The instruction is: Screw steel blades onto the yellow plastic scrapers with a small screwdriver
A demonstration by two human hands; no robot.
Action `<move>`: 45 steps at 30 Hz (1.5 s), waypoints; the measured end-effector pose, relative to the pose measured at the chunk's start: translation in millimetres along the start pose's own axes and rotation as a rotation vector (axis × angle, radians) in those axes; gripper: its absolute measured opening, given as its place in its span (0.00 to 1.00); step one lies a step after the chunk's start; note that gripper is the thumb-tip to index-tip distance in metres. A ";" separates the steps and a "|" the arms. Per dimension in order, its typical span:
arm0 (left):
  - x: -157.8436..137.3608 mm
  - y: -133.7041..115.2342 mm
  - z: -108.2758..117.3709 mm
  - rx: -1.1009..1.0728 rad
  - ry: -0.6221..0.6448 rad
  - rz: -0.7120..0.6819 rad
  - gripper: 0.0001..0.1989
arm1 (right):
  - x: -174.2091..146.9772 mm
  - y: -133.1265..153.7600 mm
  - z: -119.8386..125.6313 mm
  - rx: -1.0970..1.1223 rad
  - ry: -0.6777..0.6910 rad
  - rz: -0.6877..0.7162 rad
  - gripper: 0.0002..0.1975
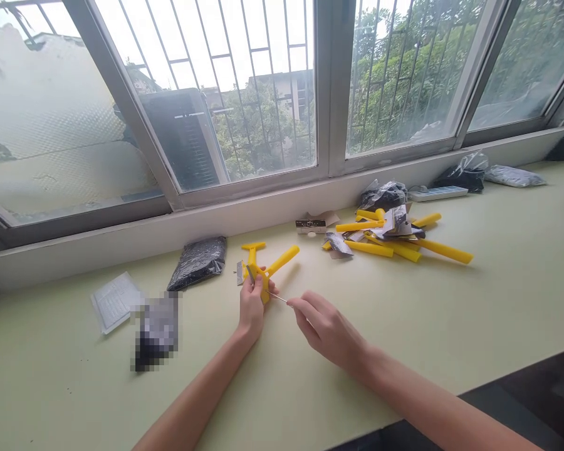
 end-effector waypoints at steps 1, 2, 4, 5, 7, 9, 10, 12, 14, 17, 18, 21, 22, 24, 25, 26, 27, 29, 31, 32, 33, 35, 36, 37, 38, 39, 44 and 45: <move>-0.6 -0.6 -1.4 0.007 0.012 -0.007 0.19 | 0.0 -0.5 -0.3 -0.001 0.001 0.000 0.11; -1.1 -1.0 -2.8 0.013 0.022 -0.011 0.19 | -0.1 -0.8 -0.5 -0.002 0.001 0.000 0.11; -2.1 -2.0 -4.6 0.018 0.033 -0.015 0.19 | -0.1 -1.0 -0.7 -0.001 0.002 0.001 0.11; -2.7 -2.6 -5.1 0.020 0.034 -0.017 0.19 | -0.2 -1.2 -0.8 0.004 0.002 -0.004 0.12; -3.8 -3.8 -5.4 0.026 0.029 -0.021 0.18 | -0.8 -3.2 -1.6 0.029 0.012 -0.046 0.12; -4.9 -4.7 -4.9 0.037 0.019 -0.024 0.17 | -2.3 -7.0 -3.0 0.066 0.028 -0.121 0.12; -5.4 -5.0 -4.5 0.042 0.013 -0.024 0.17 | -3.2 -8.8 -3.7 0.081 0.036 -0.157 0.13; -5.9 -5.2 -3.6 0.046 0.002 -0.027 0.17 | -4.6 -11.0 -5.0 0.095 0.050 -0.199 0.13; -5.6 -5.1 -2.6 0.040 -0.009 -0.031 0.18 | -5.2 -11.9 -6.0 0.091 0.062 -0.208 0.14; -4.0 -4.2 -1.2 0.017 -0.017 -0.033 0.19 | -5.7 -13.0 -6.8 0.070 0.075 -0.211 0.14; -3.5 -4.0 -1.1 0.010 -0.015 -0.032 0.18 | -5.7 -13.3 -6.8 0.064 0.077 -0.212 0.15; -2.8 -4.2 -1.8 -0.001 0.001 -0.031 0.17 | -5.4 -13.2 -7.0 0.066 0.084 -0.211 0.15; -3.0 -4.5 -2.2 -0.002 0.005 -0.029 0.17 | -5.3 -13.0 -7.3 0.078 0.086 -0.211 0.15; -3.9 -5.4 -3.1 -0.005 0.008 -0.026 0.17 | -5.9 -13.9 -7.3 0.114 0.070 -0.237 0.14; -4.7 -6.1 -3.8 -0.005 0.009 -0.028 0.17 | -6.7 -15.6 -7.3 0.131 0.059 -0.267 0.14; -5.6 -7.0 -4.9 0.001 0.015 -0.035 0.18 | -7.9 -17.9 -7.4 0.142 0.050 -0.306 0.14; -6.7 -8.1 -6.4 0.014 0.023 -0.047 0.18 | -9.5 -20.8 -7.7 0.147 0.047 -0.352 0.15; -8.8 -10.1 -9.9 0.055 0.045 -0.076 0.18 | -12.6 -26.7 -8.5 0.143 0.055 -0.430 0.18; -10.1 -11.0 -12.2 0.090 0.057 -0.095 0.18 | -14.2 -30.8 -8.3 0.153 0.048 -0.459 0.19; -10.3 -10.9 -12.5 0.096 0.058 -0.097 0.18 | -14.4 -32.2 -7.7 0.168 0.031 -0.456 0.17; -10.2 -10.5 -12.4 0.096 0.057 -0.093 0.18 | -14.2 -33.1 -6.9 0.185 0.013 -0.445 0.14; -9.7 -9.3 -11.6 0.088 0.055 -0.079 0.18 | -14.0 -34.0 -5.5 0.197 -0.007 -0.422 0.09; -9.4 -8.7 -11.2 0.082 0.054 -0.069 0.18 | -13.9 -34.0 -5.0 0.185 -0.003 -0.415 0.08; -9.3 -8.2 -10.9 0.079 0.055 -0.061 0.19 | -13.7 -33.7 -4.8 0.166 0.010 -0.410 0.07; -9.4 -8.0 -10.8 0.079 0.057 -0.055 0.19 | -13.2 -32.8 -5.1 0.146 0.030 -0.405 0.07; -9.5 -7.9 -10.9 0.082 0.060 -0.051 0.19 | -12.5 -31.4 -5.6 0.127 0.054 -0.402 0.06; -8.9 -6.4 -10.2 0.071 0.057 -0.015 0.19 | -8.4 -23.5 -11.6 0.041 0.165 -0.395 0.10; -8.4 -5.9 -9.4 0.063 0.050 -0.008 0.19 | -8.2 -23.2 -12.8 0.014 0.179 -0.397 0.13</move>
Point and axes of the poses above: each hand's wrist, its own x-axis towards the middle knuckle, its own z-axis out of the back of the hand, y = z × x, the point moved 6 cm from there along x, towards the middle knuckle, and after that the axes turned 14 degrees about z, right-handed, at the moved point
